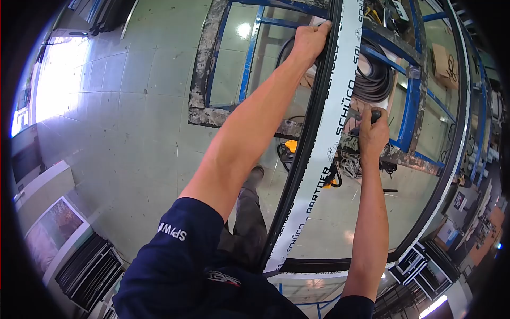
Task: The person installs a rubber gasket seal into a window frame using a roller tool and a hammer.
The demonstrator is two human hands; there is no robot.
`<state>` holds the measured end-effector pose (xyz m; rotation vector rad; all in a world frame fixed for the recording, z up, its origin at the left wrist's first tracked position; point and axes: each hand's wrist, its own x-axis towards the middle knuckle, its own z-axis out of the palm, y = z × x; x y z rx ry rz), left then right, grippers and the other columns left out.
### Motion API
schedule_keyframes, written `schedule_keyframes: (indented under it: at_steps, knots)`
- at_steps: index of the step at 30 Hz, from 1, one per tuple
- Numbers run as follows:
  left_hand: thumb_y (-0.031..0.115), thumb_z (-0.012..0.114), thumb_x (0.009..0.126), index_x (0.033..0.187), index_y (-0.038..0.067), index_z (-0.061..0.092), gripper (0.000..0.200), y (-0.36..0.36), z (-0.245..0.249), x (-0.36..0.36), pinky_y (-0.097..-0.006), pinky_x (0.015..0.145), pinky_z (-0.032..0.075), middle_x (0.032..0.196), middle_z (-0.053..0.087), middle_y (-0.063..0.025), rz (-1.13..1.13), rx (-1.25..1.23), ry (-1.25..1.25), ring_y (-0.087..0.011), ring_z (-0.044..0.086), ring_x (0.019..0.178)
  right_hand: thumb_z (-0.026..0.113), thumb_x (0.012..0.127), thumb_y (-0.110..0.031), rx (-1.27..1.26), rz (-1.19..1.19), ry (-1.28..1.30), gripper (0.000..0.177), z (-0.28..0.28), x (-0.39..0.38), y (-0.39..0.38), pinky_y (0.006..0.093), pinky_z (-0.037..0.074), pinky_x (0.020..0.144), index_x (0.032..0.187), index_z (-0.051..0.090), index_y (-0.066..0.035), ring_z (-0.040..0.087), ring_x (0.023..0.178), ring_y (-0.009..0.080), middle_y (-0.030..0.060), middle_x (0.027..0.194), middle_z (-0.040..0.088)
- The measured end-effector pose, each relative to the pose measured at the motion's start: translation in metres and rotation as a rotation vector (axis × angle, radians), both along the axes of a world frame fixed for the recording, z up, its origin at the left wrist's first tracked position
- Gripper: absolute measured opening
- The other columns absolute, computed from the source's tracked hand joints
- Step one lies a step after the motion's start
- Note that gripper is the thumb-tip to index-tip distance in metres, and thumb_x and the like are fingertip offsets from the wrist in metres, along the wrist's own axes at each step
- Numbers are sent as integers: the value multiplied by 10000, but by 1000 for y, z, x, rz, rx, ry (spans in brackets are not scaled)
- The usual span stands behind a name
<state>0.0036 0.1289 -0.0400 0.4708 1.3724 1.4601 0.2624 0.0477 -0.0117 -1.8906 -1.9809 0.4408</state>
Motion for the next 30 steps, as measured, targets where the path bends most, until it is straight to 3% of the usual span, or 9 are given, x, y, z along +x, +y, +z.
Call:
schedule_keyframes:
  at_steps: [4, 7, 8, 11, 16, 19, 22, 28, 30]
  knots:
    - [392, 589, 1025, 924, -66, 719, 486, -10, -3, -1, -296, 678, 506, 865, 710, -52, -35, 34, -128, -119, 606, 713, 608, 949, -459, -18, -29, 21, 431, -1, -1, 0, 505, 519, 718, 1034, 637, -37, 682, 782, 450, 214, 796, 695]
    - [422, 571, 1032, 879, -72, 697, 532, -2, -8, 1, -313, 667, 495, 818, 681, -30, -6, 82, 58, -121, 586, 704, 615, 952, -460, -38, -38, 27, 420, 0, 1, 0, 490, 522, 713, 1021, 646, -48, 685, 767, 439, 199, 771, 695]
    - [358, 550, 1017, 888, -99, 688, 495, 4, -11, -2, -416, 701, 515, 752, 692, -171, 0, 127, 201, -266, 653, 695, 618, 952, -461, -38, -35, 41, 418, -1, 1, 1, 486, 522, 711, 1019, 647, -49, 685, 764, 437, 197, 769, 695]
    - [394, 520, 1044, 911, -86, 701, 530, 37, -30, -15, -497, 759, 498, 877, 709, -294, -60, 59, 419, -387, 727, 834, 633, 947, -462, -57, -42, 78, 421, -6, 1, 3, 473, 521, 705, 1003, 649, -45, 687, 755, 423, 192, 778, 698]
    - [335, 481, 1046, 898, -97, 699, 506, 67, -36, -9, -515, 755, 519, 831, 673, -320, 163, 203, 731, -516, 653, 805, 638, 943, -461, -91, -74, 52, 421, -6, 2, 6, 473, 522, 721, 992, 650, -43, 695, 772, 415, 193, 796, 704]
    - [354, 532, 1018, 863, -50, 682, 458, 25, -18, 7, -516, 742, 510, 821, 692, -283, 165, 36, 789, -460, 669, 784, 637, 943, -461, -79, -80, 51, 419, -6, 0, 6, 472, 521, 727, 989, 645, -44, 698, 787, 419, 198, 806, 709]
    - [342, 499, 1026, 855, -23, 660, 434, -46, 6, 28, -584, 754, 479, 857, 653, -322, 100, -47, 675, -537, 610, 852, 628, 989, -390, -5, -9, -79, 406, -6, 1, 5, 317, 515, 633, 1013, 659, 14, 690, 637, 172, 80, 703, 714]
    - [322, 532, 1005, 793, -6, 658, 410, -29, -4, 24, -588, 675, 481, 756, 654, -292, 201, 60, 816, -518, 629, 741, 638, 989, -367, -50, -25, -48, 377, 3, -7, 1, 309, 512, 640, 999, 656, 10, 688, 643, 169, 79, 707, 717]
    - [282, 516, 1013, 984, -46, 684, 370, 5, -2, 8, -550, 847, 496, 980, 664, -327, 64, -29, 815, -497, 641, 946, 648, 987, -350, -52, -23, -14, 360, 1, -6, 2, 299, 512, 640, 978, 650, 10, 688, 644, 153, 76, 725, 722]
